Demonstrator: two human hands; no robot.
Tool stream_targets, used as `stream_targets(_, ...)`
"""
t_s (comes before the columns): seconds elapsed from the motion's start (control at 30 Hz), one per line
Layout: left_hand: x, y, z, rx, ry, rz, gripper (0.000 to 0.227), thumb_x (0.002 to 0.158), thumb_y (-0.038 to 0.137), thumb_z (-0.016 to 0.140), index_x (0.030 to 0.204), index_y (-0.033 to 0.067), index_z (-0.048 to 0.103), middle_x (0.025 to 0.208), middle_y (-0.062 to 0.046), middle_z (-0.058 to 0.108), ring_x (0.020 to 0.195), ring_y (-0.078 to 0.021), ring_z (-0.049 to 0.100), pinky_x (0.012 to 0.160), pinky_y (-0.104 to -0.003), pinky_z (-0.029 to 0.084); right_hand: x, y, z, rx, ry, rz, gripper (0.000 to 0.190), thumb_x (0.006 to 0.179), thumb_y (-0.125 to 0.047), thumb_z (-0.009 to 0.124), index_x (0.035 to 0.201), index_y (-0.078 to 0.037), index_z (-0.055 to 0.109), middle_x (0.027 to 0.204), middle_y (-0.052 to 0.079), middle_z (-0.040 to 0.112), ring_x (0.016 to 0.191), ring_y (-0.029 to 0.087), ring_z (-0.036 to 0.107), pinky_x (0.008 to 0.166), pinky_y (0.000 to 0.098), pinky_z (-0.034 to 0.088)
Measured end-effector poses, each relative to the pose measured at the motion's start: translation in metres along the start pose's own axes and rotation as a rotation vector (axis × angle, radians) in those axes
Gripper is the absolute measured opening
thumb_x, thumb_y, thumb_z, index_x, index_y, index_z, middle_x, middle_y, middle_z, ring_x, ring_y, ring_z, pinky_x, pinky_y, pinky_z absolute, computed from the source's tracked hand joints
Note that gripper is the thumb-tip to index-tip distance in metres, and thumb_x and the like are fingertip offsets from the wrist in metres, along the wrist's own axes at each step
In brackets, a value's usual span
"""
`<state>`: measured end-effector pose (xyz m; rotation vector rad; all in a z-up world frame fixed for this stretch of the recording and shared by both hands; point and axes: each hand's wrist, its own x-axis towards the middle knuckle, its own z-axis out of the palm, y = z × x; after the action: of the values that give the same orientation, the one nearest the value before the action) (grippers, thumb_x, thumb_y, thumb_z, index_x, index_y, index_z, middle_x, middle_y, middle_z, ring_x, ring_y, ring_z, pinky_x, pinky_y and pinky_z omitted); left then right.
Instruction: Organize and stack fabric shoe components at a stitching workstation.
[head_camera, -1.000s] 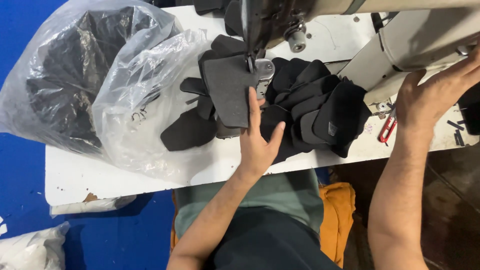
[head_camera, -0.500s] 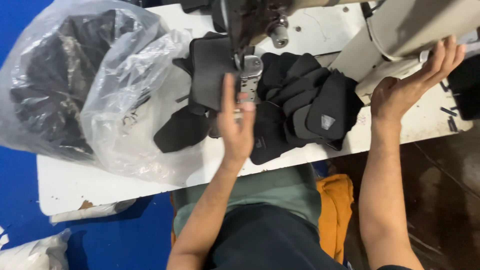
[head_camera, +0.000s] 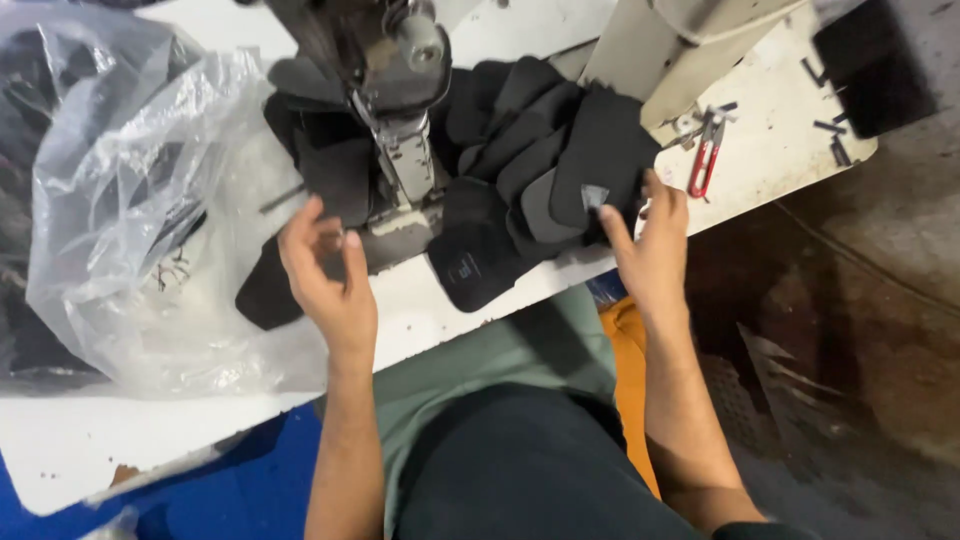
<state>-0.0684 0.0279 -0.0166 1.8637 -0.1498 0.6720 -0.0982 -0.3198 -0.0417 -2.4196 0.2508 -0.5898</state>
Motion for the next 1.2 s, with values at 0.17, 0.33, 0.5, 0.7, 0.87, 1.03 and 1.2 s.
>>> stream_targets(0.17, -0.034, -0.005, -0.064, 0.158, 0.088, -0.156, 0.032, 0.105, -0.003, 0.062, 0.136, 0.001, 0.059, 0.132, -0.01, 0.062, 0.106, -0.0183, 0.065, 0.088, -0.031, 0.054, -0.003, 0.013, 0.024, 0.16, 0.019, -0.014, 0.063, 0.084, -0.006, 0.092, 0.132, 0.002, 0.052, 0.116, 0.011, 0.056, 0.096, 0.021, 0.054, 0.086, 0.0335, 0.049)
stream_targets(0.33, -0.029, -0.005, -0.107, 0.257, 0.187, -0.203, 0.027, 0.106, -0.002, 0.064, 0.133, 0.0007, 0.063, 0.121, -0.01, 0.07, 0.1, -0.0203, 0.067, 0.089, -0.033, 0.055, 0.003, -0.003, -0.002, 0.364, 0.071, -0.009, 0.045, 0.096, 0.005, 0.09, 0.124, 0.0, 0.056, 0.112, 0.005, 0.061, 0.099, 0.015, 0.057, 0.09, 0.0269, 0.052)
stream_targets(0.5, 0.003, -0.017, -0.095, 0.584, -0.107, 0.049, 0.044, 0.092, 0.009, 0.08, 0.132, 0.0026, 0.062, 0.126, -0.015, 0.065, 0.118, -0.0356, 0.059, 0.103, -0.047, 0.044, -0.003, -0.059, -0.03, 0.719, 0.081, 0.015, 0.032, 0.103, 0.003, 0.075, 0.131, -0.003, 0.06, 0.114, 0.002, 0.065, 0.098, 0.011, 0.064, 0.087, 0.0226, 0.055)
stream_targets(0.7, 0.027, -0.017, -0.075, 0.699, -0.229, -0.095, 0.05, 0.088, 0.014, 0.076, 0.135, 0.0027, 0.062, 0.12, -0.012, 0.063, 0.12, -0.0326, 0.053, 0.111, -0.05, 0.034, -0.059, -0.058, 0.044, 0.905, -0.483, 0.306, 0.036, 0.104, -0.003, 0.064, 0.14, -0.003, 0.057, 0.102, -0.003, 0.049, 0.092, 0.006, 0.046, 0.08, 0.0206, 0.04)
stream_targets(0.87, 0.023, 0.064, -0.069, 0.831, -0.469, 0.209, 0.017, 0.086, 0.007, 0.07, 0.102, 0.0109, 0.072, 0.121, -0.01, 0.062, 0.131, -0.0295, 0.05, 0.118, -0.055, 0.028, -0.055, -0.097, 0.052, 0.834, -0.609, 0.238, 0.032, 0.103, -0.003, 0.057, 0.135, -0.004, 0.054, 0.104, -0.001, 0.061, 0.094, 0.006, 0.055, 0.082, 0.0194, 0.045)
stream_targets(1.03, -0.001, 0.072, -0.034, 0.707, -0.619, 0.498, 0.033, 0.082, 0.011, 0.073, 0.114, 0.0112, 0.068, 0.143, -0.013, 0.058, 0.147, -0.0328, 0.038, 0.121, -0.057, 0.028, -0.06, -0.116, 0.066, 0.789, -0.764, 0.265, 0.037, 0.099, 0.0, 0.063, 0.135, -0.004, 0.055, 0.102, 0.0, 0.058, 0.091, 0.008, 0.053, 0.079, 0.0218, 0.046)
stream_targets(1.2, -0.023, 0.049, -0.028, 0.095, -0.254, -0.214, 0.083, 0.075, 0.009, 0.085, 0.147, 0.0084, 0.043, 0.129, -0.022, 0.058, 0.123, -0.0332, 0.055, 0.103, -0.044, 0.046, -0.056, -0.112, 0.057, 1.136, -0.817, 0.38, 0.036, 0.1, 0.0, 0.059, 0.135, -0.004, 0.054, 0.118, 0.003, 0.07, 0.109, 0.009, 0.063, 0.095, 0.0238, 0.05)
